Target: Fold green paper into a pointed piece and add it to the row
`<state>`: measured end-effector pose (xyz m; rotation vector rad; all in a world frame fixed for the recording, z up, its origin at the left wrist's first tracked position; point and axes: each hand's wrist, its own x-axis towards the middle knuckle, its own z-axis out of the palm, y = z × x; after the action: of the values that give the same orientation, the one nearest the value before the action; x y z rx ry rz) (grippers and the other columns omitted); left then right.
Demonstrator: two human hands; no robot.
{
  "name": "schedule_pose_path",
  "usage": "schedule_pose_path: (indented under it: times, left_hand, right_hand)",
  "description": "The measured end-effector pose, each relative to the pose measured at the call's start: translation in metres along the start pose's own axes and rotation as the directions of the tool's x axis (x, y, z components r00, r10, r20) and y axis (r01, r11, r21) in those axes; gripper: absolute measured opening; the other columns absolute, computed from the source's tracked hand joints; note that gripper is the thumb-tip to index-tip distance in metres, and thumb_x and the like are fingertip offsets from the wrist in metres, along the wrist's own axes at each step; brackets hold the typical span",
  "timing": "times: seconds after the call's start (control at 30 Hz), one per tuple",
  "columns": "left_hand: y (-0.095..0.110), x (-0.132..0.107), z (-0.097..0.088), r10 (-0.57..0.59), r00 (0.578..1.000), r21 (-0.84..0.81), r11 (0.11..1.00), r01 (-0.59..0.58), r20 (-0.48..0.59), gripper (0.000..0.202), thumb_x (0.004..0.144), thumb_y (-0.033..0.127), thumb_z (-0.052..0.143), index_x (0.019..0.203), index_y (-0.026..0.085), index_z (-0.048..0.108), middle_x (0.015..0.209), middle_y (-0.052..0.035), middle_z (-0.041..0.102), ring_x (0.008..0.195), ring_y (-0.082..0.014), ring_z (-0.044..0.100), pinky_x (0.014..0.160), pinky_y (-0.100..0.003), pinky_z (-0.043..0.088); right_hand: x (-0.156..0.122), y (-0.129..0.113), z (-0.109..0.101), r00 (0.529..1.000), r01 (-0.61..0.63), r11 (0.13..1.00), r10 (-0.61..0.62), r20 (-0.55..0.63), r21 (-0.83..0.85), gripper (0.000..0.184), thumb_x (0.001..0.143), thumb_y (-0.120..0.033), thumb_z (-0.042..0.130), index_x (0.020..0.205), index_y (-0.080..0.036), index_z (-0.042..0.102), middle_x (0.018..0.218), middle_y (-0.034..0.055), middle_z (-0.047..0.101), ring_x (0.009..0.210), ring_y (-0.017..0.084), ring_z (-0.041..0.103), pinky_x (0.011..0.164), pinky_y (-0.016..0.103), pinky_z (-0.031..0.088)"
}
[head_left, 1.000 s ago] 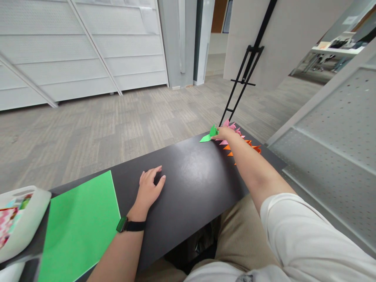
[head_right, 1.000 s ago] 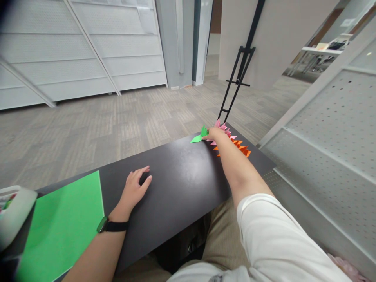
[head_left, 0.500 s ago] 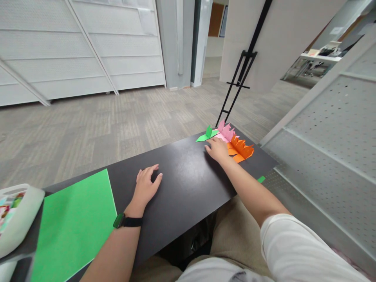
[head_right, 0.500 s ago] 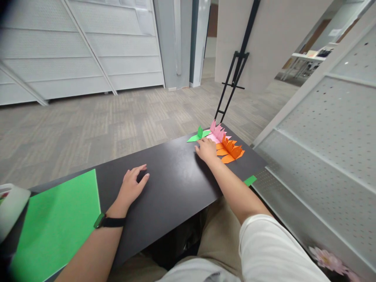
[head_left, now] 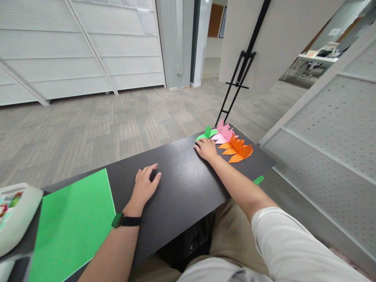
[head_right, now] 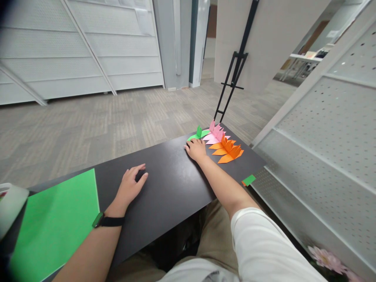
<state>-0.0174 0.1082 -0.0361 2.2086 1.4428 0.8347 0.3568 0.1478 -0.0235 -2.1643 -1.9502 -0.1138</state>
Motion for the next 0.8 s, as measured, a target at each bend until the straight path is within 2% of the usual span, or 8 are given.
schedule_pose_path:
  times: [0.3,0.43,0.6,0.8]
  left_hand:
    - [0.0,0.001,0.0,0.001,1.0,-0.008,1.0,-0.001,0.0,0.043,0.101,0.045,0.059,0.139,0.027,0.066,0.133,-0.0088,0.075,0.13,-0.0311,0.068,0.132,-0.066,0.029]
    - [-0.001,0.001,0.0,0.006,1.0,-0.01,1.0,-0.006,0.0,0.042,0.102,0.045,0.058,0.139,0.027,0.066,0.133,-0.0089,0.075,0.131,-0.0315,0.068,0.132,-0.066,0.03]
    - [0.0,0.001,0.0,0.0,1.0,-0.011,1.0,0.0,0.003,0.043,0.101,0.046,0.058,0.139,0.027,0.065,0.133,-0.009,0.075,0.132,-0.0321,0.067,0.132,-0.067,0.029]
    - [0.001,0.001,0.0,0.009,1.0,-0.014,1.0,-0.009,-0.002,0.042,0.102,0.046,0.056,0.137,0.027,0.067,0.133,-0.0096,0.075,0.132,-0.0318,0.067,0.132,-0.065,0.03]
  right_hand:
    - [0.001,-0.001,-0.003,1.0,0.007,1.0,-0.007,-0.015,0.012,0.047,0.111,-0.052,0.049,0.146,-0.028,0.07,0.149,0.0125,0.067,0.134,0.033,0.057,0.12,0.05,0.029]
    - [-0.007,0.001,-0.011,1.0,0.006,1.0,-0.005,-0.017,0.024,0.047,0.111,-0.05,0.05,0.146,-0.027,0.071,0.151,0.012,0.066,0.135,0.033,0.057,0.119,0.049,0.035]
    - [-0.049,0.019,-0.028,1.0,0.006,0.999,-0.006,-0.008,0.04,0.047,0.11,-0.049,0.05,0.144,-0.026,0.073,0.149,0.0126,0.068,0.133,0.033,0.06,0.114,0.045,0.044]
    - [-0.119,0.065,-0.048,0.996,-0.08,0.997,0.08,-0.024,0.011,0.045,0.107,-0.039,0.052,0.144,-0.024,0.074,0.144,0.015,0.071,0.13,0.035,0.063,0.114,0.048,0.047]
